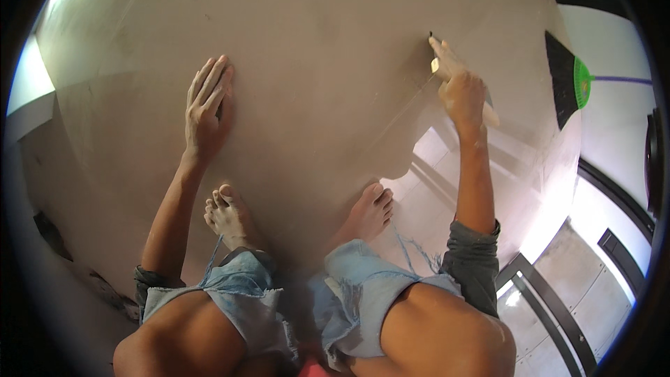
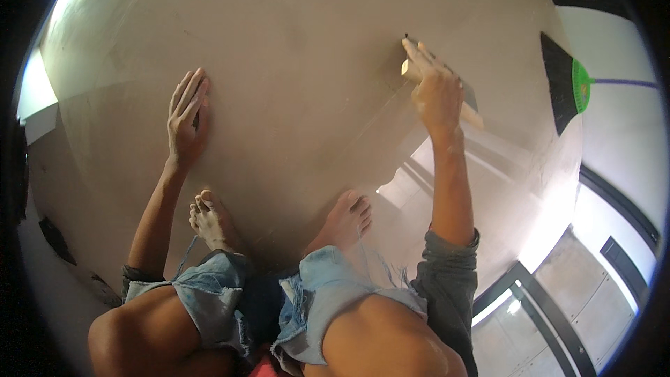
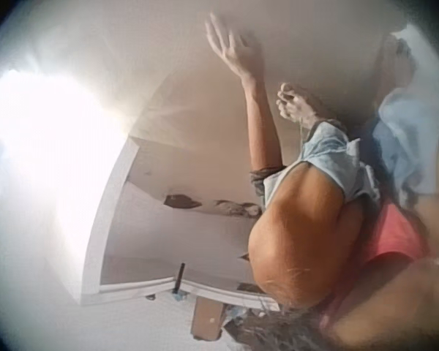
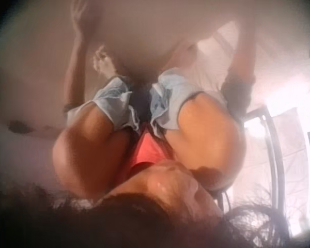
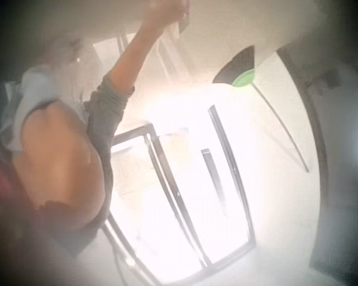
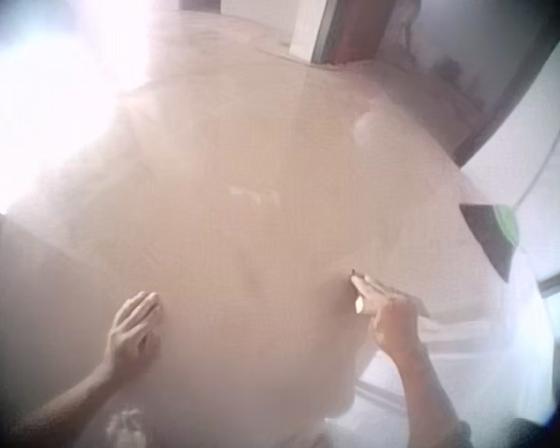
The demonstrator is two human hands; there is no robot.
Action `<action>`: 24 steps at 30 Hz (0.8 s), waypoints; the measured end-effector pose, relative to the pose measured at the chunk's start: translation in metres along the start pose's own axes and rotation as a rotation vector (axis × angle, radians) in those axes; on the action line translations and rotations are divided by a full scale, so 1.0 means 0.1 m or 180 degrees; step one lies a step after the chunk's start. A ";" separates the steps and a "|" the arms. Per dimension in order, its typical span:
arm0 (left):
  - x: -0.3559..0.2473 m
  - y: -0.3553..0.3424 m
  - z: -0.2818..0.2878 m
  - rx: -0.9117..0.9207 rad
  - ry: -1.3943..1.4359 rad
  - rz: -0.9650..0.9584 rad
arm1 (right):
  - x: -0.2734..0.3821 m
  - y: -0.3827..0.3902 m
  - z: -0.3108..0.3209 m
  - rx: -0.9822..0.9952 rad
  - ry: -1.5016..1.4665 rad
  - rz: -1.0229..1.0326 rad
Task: The person uses a rectangular trowel to smooth a wet, light-colored floor surface. They move across the floor on their knees, repeatedly dragging the tool to level the material and occasionally touching the surface with their hand.
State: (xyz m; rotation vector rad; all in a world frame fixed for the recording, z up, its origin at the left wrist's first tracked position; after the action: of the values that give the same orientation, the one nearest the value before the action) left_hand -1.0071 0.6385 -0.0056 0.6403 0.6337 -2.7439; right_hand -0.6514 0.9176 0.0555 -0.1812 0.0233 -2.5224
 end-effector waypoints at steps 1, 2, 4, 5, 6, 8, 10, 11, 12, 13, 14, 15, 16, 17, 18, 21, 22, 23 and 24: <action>-0.01 0.00 -0.01 0.0035 -0.0057 0.0014 | -0.02 -0.03 0.04 -0.0050 -0.0020 0.0027; -0.02 -0.01 0.00 0.0068 -0.0115 0.0028 | -0.05 -0.03 0.05 -0.0100 -0.0039 0.0055; -0.01 0.00 -0.02 0.0102 -0.0158 0.0033 | -0.12 0.03 -0.03 -0.0185 0.0021 0.0077; 0.01 0.01 -0.04 0.0101 -0.0143 0.0024 | -0.14 0.04 -0.07 -0.0227 0.0052 0.0096; 0.02 0.01 -0.06 0.0100 -0.0125 0.0016 | -0.19 0.02 -0.07 -0.0221 0.0027 0.0087; 0.03 0.00 -0.05 0.0102 -0.0099 0.0016 | -0.15 -0.07 0.01 -0.0215 -0.0046 0.0080; 0.05 0.01 -0.04 0.0105 -0.0123 -0.0004 | -0.07 0.00 -0.01 -0.0201 0.0079 0.0174; 0.07 0.04 -0.02 0.0110 -0.0163 -0.0025 | -0.05 -0.01 -0.02 -0.0213 0.0138 0.0236; 0.08 0.05 -0.01 0.0113 -0.0204 -0.0045 | -0.09 -0.04 -0.04 -0.0258 0.0112 0.0275; 0.07 0.05 -0.03 0.0109 -0.0177 -0.0054 | -0.12 -0.02 -0.04 -0.0281 0.0105 0.0287; 0.07 0.03 -0.04 0.0104 -0.0150 -0.0062 | -0.14 0.00 -0.04 -0.0303 0.0098 0.0300; 0.06 0.02 -0.06 0.0100 -0.0124 -0.0069 | -0.17 -0.02 -0.05 -0.0211 0.0092 0.0200; 0.05 0.02 -0.04 0.0099 -0.0108 -0.0061 | -0.13 -0.08 0.02 -0.0115 0.0073 0.0114; 0.04 0.01 -0.03 0.0097 -0.0090 -0.0053 | -0.11 -0.11 0.05 -0.0019 0.0055 0.0028; 0.04 0.02 -0.03 0.0094 -0.0073 -0.0046 | -0.10 -0.06 0.04 0.0100 0.0141 0.0002; 0.04 0.02 -0.04 0.0194 -0.0199 0.0037 | -0.10 -0.10 0.07 0.0316 0.0314 -0.0077; 0.03 0.02 -0.03 0.0171 -0.0152 0.0024 | -0.11 -0.14 0.11 0.0389 0.0313 -0.0162; 0.02 0.00 -0.03 0.0148 -0.0105 0.0012 | -0.12 -0.16 0.13 0.0463 0.0312 -0.0246; 0.02 0.00 -0.02 0.0126 -0.0058 0.0000 | -0.13 -0.16 0.13 0.0504 0.0315 -0.0242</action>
State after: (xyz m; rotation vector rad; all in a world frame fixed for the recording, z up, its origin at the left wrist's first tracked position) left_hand -1.0076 0.6393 -0.0083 0.6233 0.5768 -2.7653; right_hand -0.6482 0.9379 0.0677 0.0066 -0.1457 -2.5929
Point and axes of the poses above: each hand's wrist, its own y-axis away from the middle knuckle, its own z-axis out of the back of the hand, x = y × z, the point moved 3 cm from there along -y, towards the middle knuckle, and after that the axes turned 6 degrees about -x, right-handed, at the moved point
